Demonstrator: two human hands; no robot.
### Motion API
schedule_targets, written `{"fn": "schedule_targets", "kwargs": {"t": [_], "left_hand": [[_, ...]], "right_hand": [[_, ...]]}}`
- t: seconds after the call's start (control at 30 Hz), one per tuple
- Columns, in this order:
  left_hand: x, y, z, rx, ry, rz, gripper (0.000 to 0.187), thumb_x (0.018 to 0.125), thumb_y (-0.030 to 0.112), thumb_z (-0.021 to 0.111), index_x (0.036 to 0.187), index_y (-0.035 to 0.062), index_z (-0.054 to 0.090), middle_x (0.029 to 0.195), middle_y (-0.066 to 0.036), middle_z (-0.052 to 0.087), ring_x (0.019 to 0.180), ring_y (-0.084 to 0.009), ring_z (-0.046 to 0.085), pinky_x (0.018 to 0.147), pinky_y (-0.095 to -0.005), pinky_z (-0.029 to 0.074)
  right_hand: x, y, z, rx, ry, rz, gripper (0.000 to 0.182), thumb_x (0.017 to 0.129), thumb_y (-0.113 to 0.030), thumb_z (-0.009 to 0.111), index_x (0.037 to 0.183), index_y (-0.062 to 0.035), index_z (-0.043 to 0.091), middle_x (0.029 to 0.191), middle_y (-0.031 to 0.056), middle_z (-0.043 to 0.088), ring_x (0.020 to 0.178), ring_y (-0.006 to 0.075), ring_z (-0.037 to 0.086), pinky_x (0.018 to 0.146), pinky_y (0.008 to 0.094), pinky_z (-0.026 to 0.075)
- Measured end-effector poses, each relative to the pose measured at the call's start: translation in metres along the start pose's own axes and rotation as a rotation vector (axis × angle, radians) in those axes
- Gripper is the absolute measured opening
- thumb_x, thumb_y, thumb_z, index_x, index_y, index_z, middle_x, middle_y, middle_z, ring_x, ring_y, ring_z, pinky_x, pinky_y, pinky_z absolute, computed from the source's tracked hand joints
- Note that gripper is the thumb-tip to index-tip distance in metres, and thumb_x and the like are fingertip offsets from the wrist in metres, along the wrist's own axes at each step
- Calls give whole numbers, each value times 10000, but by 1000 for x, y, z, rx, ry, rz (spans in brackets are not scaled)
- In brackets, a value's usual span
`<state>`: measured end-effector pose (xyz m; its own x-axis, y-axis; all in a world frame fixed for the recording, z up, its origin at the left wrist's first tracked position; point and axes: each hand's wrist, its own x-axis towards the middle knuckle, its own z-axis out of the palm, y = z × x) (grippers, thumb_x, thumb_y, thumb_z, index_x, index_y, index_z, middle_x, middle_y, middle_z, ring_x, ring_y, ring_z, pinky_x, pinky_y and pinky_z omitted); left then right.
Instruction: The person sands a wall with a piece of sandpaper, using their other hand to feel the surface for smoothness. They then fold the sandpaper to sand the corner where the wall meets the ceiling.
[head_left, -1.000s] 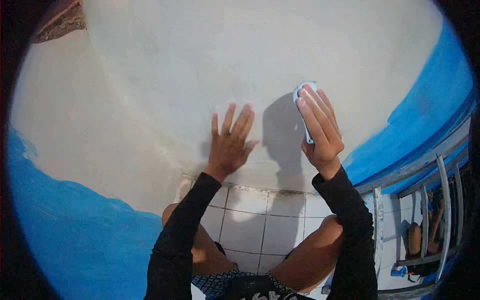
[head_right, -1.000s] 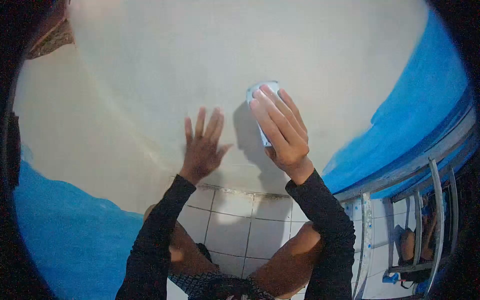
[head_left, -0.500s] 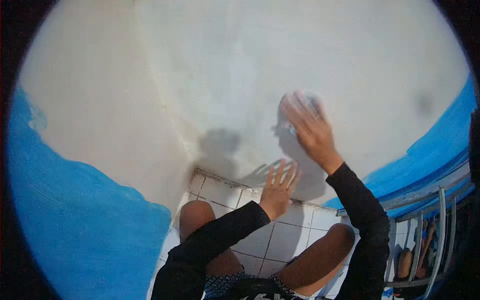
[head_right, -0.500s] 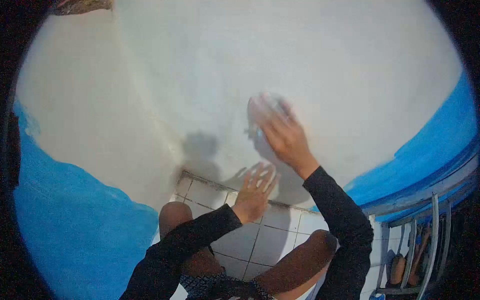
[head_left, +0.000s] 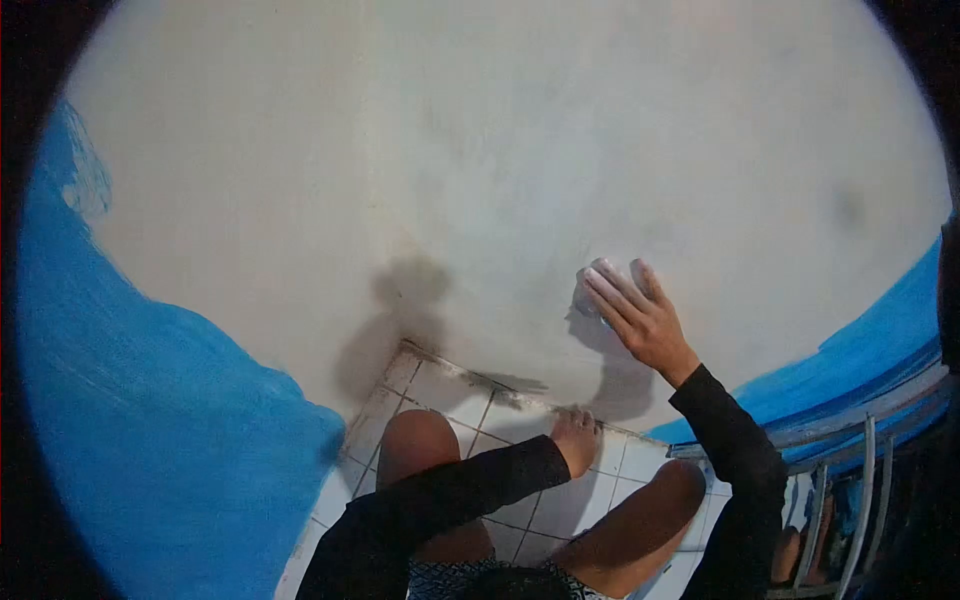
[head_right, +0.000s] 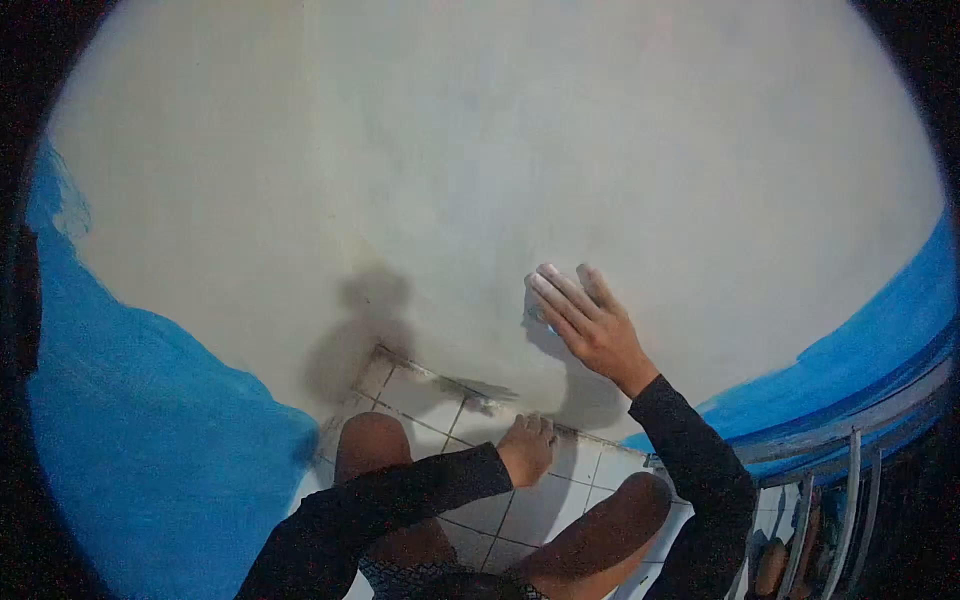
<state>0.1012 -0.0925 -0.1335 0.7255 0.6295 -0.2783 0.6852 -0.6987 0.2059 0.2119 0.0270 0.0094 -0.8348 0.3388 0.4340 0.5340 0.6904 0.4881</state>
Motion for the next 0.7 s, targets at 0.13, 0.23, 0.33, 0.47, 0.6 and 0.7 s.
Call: {"fn": "schedule_targets", "kwargs": {"t": [0.13,0.23,0.33,0.47,0.6,0.7], "left_hand": [[-7,-5,-5,-10,-28,41,559,900,303,601,1349,-23,533,1453,-289,419,1338,-466,417,1045,-604,351],[-12,-5,-3,-31,50,50,553,875,311,630,1307,-28,562,1413,-286,458,1316,-458,441,1029,-597,373],[-4,-1,8,-24,112,52,555,850,323,653,1279,-23,583,1374,-274,492,1287,-449,468,1014,-585,394],[-4,0,5,-27,22,67,530,825,332,669,1230,-7,621,1299,-262,543,1219,-438,521,1000,-568,405],[-3,0,12,7,89,31,492,807,323,672,1184,8,650,1264,-252,559,1179,-422,539,975,-556,412],[-2,-1,18,27,100,14,450,791,314,671,1133,22,675,1239,-236,573,1154,-394,540,934,-541,423]], "right_hand": [[-1,-5,-20,32,48,62,401,867,-150,622,1265,-95,629,1451,57,527,1367,248,474,1198,548,269],[11,12,-61,-33,318,137,388,868,-133,674,1253,-104,647,1334,50,629,1298,241,550,1172,552,316],[23,32,-85,-144,515,148,395,868,-119,690,1260,-133,649,1327,49,636,1291,233,557,1173,538,323],[14,43,-51,-161,414,112,397,876,-112,675,1269,-161,648,1359,36,614,1306,228,543,1186,520,308],[9,42,-34,-221,260,189,472,862,-71,666,1320,-173,613,1410,3,575,1360,217,484,1212,511,255],[15,44,-37,-232,329,242,518,852,-57,670,1342,-210,597,1447,-5,542,1387,213,452,1214,515,247]]}}
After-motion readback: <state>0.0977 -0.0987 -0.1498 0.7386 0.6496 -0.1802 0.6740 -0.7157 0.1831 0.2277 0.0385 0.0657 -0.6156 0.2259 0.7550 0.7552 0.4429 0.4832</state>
